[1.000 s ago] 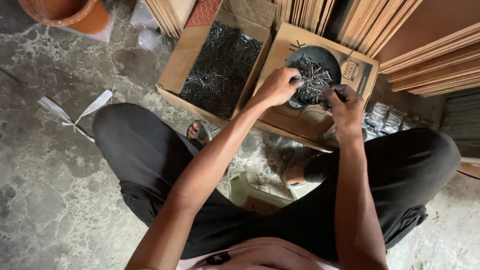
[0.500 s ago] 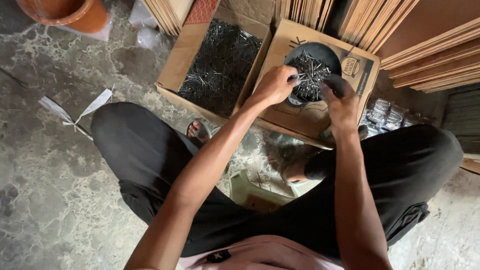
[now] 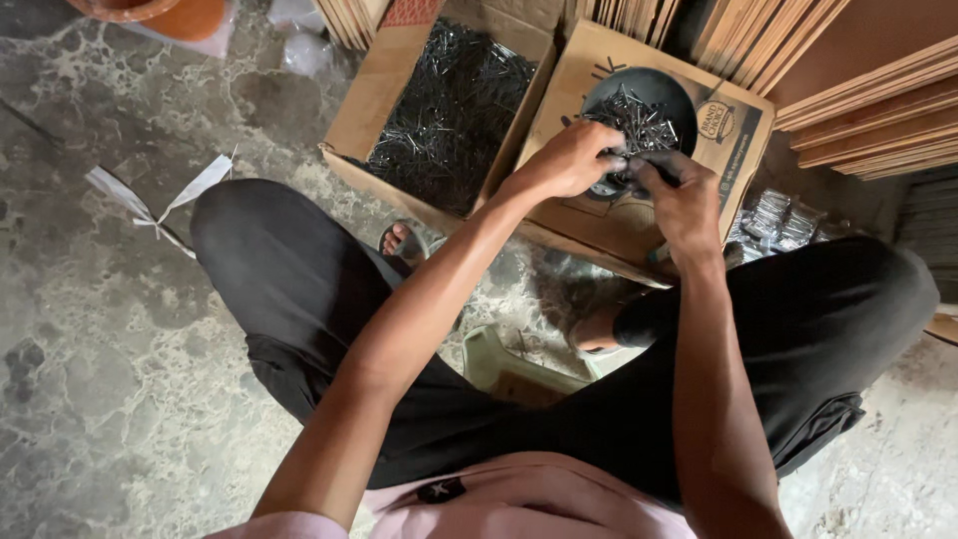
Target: The person transfers nails from a cardboard box into a plastic bag by hand and then seals the bag.
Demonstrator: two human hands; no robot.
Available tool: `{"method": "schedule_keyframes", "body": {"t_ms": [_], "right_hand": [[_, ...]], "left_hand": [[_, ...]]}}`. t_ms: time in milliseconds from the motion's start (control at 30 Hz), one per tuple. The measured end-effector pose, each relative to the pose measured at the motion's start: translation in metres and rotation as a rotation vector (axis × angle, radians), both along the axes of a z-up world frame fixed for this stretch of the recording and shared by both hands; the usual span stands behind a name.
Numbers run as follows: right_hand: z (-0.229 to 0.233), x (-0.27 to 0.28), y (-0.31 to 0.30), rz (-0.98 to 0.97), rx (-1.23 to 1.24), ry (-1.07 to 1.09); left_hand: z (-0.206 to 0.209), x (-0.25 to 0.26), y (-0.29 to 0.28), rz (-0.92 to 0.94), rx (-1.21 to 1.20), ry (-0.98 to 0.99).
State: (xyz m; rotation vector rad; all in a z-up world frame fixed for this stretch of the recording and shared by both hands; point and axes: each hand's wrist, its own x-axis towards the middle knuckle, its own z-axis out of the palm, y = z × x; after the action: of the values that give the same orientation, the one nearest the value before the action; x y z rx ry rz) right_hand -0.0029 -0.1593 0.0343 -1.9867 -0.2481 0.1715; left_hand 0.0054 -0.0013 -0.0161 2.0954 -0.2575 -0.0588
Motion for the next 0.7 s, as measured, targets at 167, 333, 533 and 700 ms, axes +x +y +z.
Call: {"method": "schedule_keyframes", "body": {"t_ms": [167, 333, 533, 700], "right_hand": [[-0.01, 0.004, -0.005, 0.032, 0.004, -0.013], [-0.012, 0.011, -0.018, 0.002, -0.118, -0.001], [-0.021, 0.017, -0.019, -0.108, -0.035, 0.021], [-0.005, 0.019, -0.016, -0.236, -0.217, 0.062]], "left_hand": [[0.004, -0.006, 0.005, 0.008, -0.088, 0.009], [0.015, 0.004, 0.011, 0.086, -0.118, 0.019], [0.01, 0.011, 0.011, 0.154, -0.139, 0.003], [0.017, 0.008, 0.01, 0.163, -0.168, 0.067]]}}
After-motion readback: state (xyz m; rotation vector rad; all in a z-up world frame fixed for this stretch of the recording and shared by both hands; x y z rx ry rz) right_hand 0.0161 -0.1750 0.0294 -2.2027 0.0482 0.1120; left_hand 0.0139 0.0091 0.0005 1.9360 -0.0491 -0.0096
